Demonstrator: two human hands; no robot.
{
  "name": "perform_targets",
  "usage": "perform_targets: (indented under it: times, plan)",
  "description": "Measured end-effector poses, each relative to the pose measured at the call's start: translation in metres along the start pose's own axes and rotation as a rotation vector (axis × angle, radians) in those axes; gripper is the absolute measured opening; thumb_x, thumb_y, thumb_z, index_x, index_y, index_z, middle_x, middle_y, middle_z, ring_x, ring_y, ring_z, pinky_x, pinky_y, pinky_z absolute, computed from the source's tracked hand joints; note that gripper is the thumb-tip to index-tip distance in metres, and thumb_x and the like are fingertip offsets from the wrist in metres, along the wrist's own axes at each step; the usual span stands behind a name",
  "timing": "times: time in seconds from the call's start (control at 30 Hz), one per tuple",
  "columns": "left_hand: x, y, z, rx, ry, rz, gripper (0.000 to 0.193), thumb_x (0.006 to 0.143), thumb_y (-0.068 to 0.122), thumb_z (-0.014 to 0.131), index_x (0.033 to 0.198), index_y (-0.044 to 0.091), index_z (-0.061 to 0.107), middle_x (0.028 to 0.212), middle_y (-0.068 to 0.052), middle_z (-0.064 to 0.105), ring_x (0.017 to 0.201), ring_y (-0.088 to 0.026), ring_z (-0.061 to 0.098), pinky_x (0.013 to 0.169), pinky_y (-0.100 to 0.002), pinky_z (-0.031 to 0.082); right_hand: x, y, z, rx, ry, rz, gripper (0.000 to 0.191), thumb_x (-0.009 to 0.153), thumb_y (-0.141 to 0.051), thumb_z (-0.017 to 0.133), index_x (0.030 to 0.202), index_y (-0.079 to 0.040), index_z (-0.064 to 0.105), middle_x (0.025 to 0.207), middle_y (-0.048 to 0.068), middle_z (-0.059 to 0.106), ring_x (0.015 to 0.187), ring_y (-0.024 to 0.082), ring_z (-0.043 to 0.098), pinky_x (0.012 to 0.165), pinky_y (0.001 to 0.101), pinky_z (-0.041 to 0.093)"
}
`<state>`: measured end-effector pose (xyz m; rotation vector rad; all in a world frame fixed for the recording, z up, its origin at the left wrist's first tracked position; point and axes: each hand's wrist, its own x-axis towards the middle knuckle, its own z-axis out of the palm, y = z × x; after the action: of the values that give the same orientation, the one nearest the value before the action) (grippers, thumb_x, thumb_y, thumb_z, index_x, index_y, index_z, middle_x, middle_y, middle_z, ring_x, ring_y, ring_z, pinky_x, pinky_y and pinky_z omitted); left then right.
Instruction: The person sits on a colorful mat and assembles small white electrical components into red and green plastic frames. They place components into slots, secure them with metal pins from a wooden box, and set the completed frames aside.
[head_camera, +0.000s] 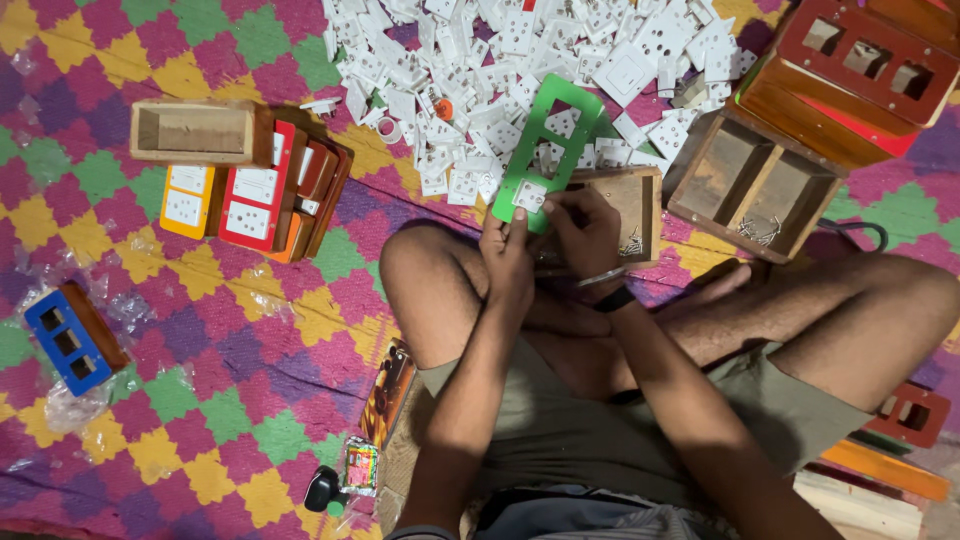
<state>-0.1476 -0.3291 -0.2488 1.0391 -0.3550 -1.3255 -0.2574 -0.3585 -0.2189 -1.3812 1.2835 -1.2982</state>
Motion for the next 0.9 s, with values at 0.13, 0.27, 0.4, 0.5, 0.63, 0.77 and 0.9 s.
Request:
perform_targets:
  times: [0.13, 0.27, 0.4, 0.5, 0.63, 0.77, 0.9]
  plan:
    - [0.0024, -0.0018, -0.0020, -0.100, -0.011, -0.031, 0.032, 0.105, 0.013, 0.057, 0.137, 0.010, 0.054, 0.125, -0.007, 0.064, 0.111, -0.018, 0.064, 0.091, -0.039, 0.061, -0.0043, -0.0017, -0.0011, -0.271, 0.040, -0.192, 0.011, 0.090, -0.005, 0.080, 0.101, -0.003, 0.076, 0.091, 0.009, 0.066, 0.076, 0.018, 0.065, 0.068, 0.0307, 0.051]
    - [0.0024, -0.0030, -0.0038, -0.123, 0.010, -0.077, 0.030, 0.105, 0.013, 0.058, 0.135, 0.011, 0.054, 0.122, -0.007, 0.065, 0.107, -0.019, 0.065, 0.086, -0.041, 0.061, -0.0054, -0.0001, -0.0025, -0.311, 0.030, -0.229, 0.012, 0.089, -0.006, 0.082, 0.100, -0.004, 0.077, 0.090, 0.009, 0.066, 0.072, 0.021, 0.064, 0.065, 0.0325, 0.051]
    - [0.0025, -0.0030, -0.0053, -0.121, 0.017, -0.096, 0.030, 0.105, 0.013, 0.057, 0.135, 0.011, 0.055, 0.121, -0.007, 0.065, 0.107, -0.018, 0.065, 0.086, -0.041, 0.061, -0.0008, 0.0030, -0.0058, -0.327, -0.008, -0.335, 0.012, 0.088, -0.006, 0.084, 0.093, -0.004, 0.074, 0.089, 0.008, 0.064, 0.077, 0.023, 0.065, 0.067, 0.0343, 0.053]
    - [0.0028, -0.0031, -0.0056, -0.148, 0.017, -0.117, 0.031, 0.105, 0.012, 0.057, 0.136, 0.012, 0.054, 0.122, -0.007, 0.065, 0.107, -0.018, 0.065, 0.086, -0.040, 0.062, 0.0008, 0.0036, -0.0068, -0.325, -0.018, -0.306, 0.017, 0.086, -0.007, 0.085, 0.091, -0.002, 0.070, 0.087, 0.009, 0.064, 0.076, 0.023, 0.065, 0.067, 0.0343, 0.053]
    - [0.0034, -0.0042, -0.0059, -0.188, -0.010, -0.112, 0.032, 0.106, 0.011, 0.057, 0.137, 0.011, 0.054, 0.123, -0.007, 0.066, 0.107, -0.018, 0.066, 0.086, -0.039, 0.062, -0.0018, 0.0030, -0.0060, -0.288, 0.020, -0.252, 0.020, 0.086, -0.007, 0.085, 0.101, -0.001, 0.073, 0.089, 0.009, 0.064, 0.076, 0.021, 0.065, 0.067, 0.0331, 0.053]
    - [0.0048, -0.0060, -0.0059, -0.146, -0.017, -0.090, 0.033, 0.105, 0.011, 0.056, 0.138, 0.011, 0.053, 0.123, -0.008, 0.066, 0.108, -0.019, 0.066, 0.086, -0.038, 0.062, -0.0041, 0.0043, -0.0055, -0.262, 0.009, -0.206, 0.016, 0.088, -0.003, 0.082, 0.104, -0.002, 0.077, 0.091, 0.009, 0.065, 0.074, 0.019, 0.064, 0.065, 0.0316, 0.051]
    - [0.0058, -0.0069, -0.0052, -0.144, -0.021, -0.079, 0.032, 0.106, 0.010, 0.057, 0.138, 0.009, 0.053, 0.123, -0.009, 0.066, 0.108, -0.019, 0.067, 0.087, -0.039, 0.062, -0.0032, 0.0072, -0.0054, -0.240, 0.001, -0.214, 0.017, 0.089, -0.001, 0.079, 0.105, -0.002, 0.077, 0.093, 0.008, 0.066, 0.075, 0.019, 0.064, 0.065, 0.0314, 0.051]
